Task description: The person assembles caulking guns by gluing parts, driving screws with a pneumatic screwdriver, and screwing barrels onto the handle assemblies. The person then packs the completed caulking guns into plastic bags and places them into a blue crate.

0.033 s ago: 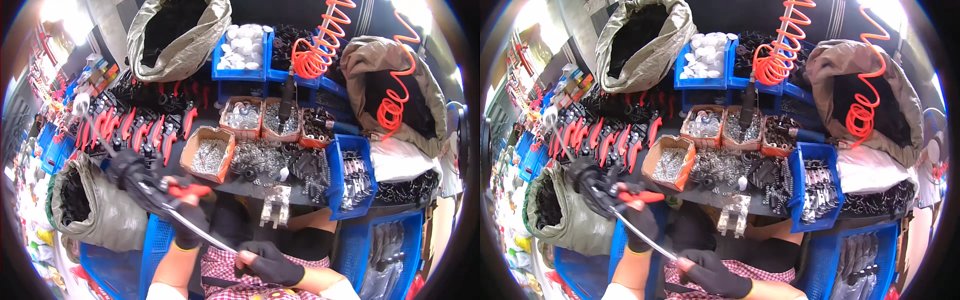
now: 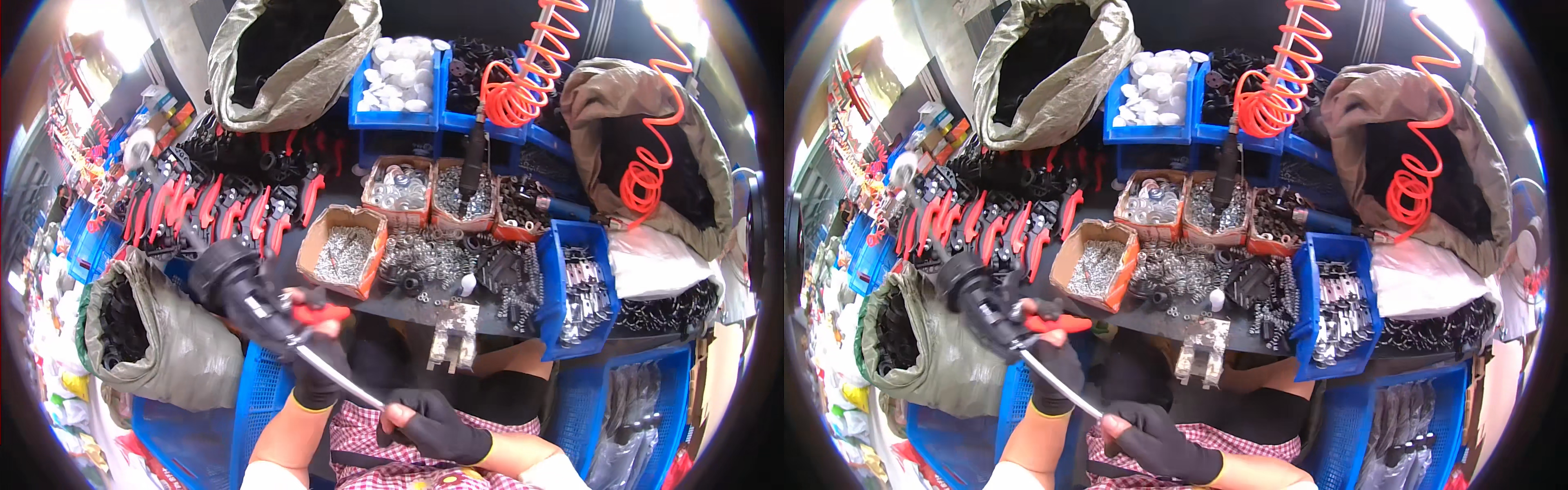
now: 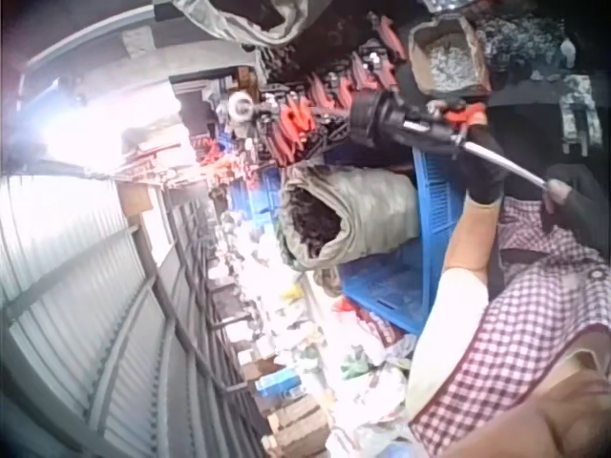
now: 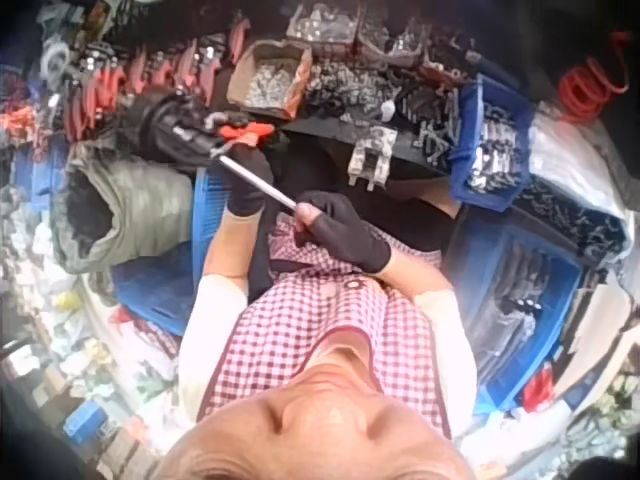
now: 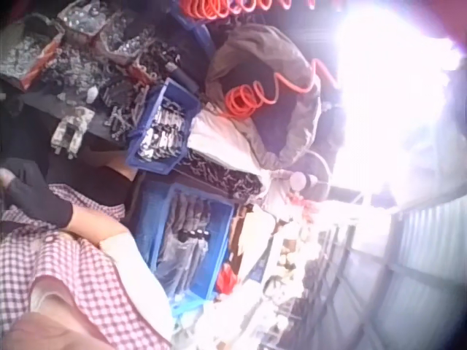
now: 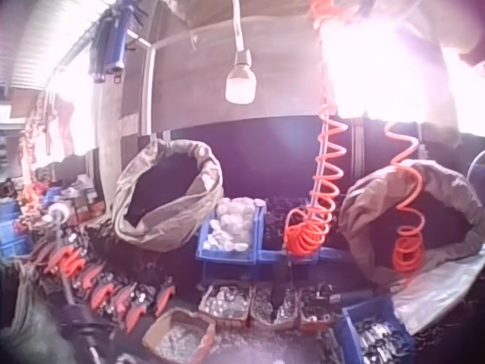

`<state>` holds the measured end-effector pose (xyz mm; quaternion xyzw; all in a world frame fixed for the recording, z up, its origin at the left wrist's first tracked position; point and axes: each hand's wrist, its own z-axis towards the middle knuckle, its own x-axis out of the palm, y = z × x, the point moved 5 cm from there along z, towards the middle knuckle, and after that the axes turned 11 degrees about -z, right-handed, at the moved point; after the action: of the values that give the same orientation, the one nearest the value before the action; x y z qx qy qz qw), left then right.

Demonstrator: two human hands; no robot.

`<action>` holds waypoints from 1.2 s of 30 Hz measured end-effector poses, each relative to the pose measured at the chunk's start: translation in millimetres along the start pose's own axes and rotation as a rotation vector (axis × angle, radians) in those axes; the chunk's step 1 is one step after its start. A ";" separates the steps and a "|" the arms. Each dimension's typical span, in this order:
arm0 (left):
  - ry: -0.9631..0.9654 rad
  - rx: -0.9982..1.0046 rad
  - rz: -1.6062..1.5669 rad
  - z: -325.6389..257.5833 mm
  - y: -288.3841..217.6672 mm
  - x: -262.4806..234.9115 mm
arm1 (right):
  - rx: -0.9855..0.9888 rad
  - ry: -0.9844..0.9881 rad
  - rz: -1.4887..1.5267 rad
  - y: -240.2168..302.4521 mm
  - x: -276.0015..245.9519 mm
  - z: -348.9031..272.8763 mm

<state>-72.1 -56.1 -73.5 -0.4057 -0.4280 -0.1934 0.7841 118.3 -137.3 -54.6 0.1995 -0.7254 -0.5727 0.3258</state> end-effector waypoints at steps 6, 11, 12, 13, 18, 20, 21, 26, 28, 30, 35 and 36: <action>0.055 0.048 0.561 80.6 -17.7 10.0 | 0.065 -0.203 -0.092 -25.6 -45.0 -8.9; -0.062 -0.104 0.489 94.8 11.0 -16.6 | 0.052 -0.351 0.013 -24.4 -50.7 -45.3; 0.161 0.060 0.620 74.4 17.7 -11.5 | 0.052 -0.363 0.006 -9.5 -43.6 -31.4; -0.016 -0.150 0.388 42.3 38.5 -39.8 | 0.049 -0.305 0.037 -4.3 -38.4 -14.5; 0.363 0.092 0.908 11.9 36.1 34.1 | 0.027 -0.277 0.138 14.3 -49.3 45.7; 0.341 0.168 0.971 68.7 3.6 25.4 | -0.015 -0.193 0.212 -4.7 -45.8 26.7; 0.231 0.085 0.726 103.9 -4.1 15.5 | -0.032 -0.245 0.236 -19.7 -53.3 10.5; -0.085 -0.100 0.241 138.9 15.6 12.4 | 0.045 -0.303 0.106 -32.9 -72.3 -2.3; 0.321 0.493 0.951 115.4 27.3 39.4 | -0.008 -0.306 0.188 -11.4 -65.4 28.7; 0.468 0.394 1.083 88.8 34.3 73.6 | -0.128 -0.259 0.273 18.9 -69.4 56.6; 0.730 -0.121 0.965 71.7 44.3 108.2 | -0.552 -0.061 -0.421 82.1 -111.6 111.4; 0.917 0.008 1.124 77.3 50.8 118.1 | -0.606 -0.046 -0.835 76.6 -132.4 113.3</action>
<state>-12.9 41.4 23.9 -0.4397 0.2163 0.0900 0.8671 139.1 50.1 -28.2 0.3563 -0.3923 -0.8425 0.0966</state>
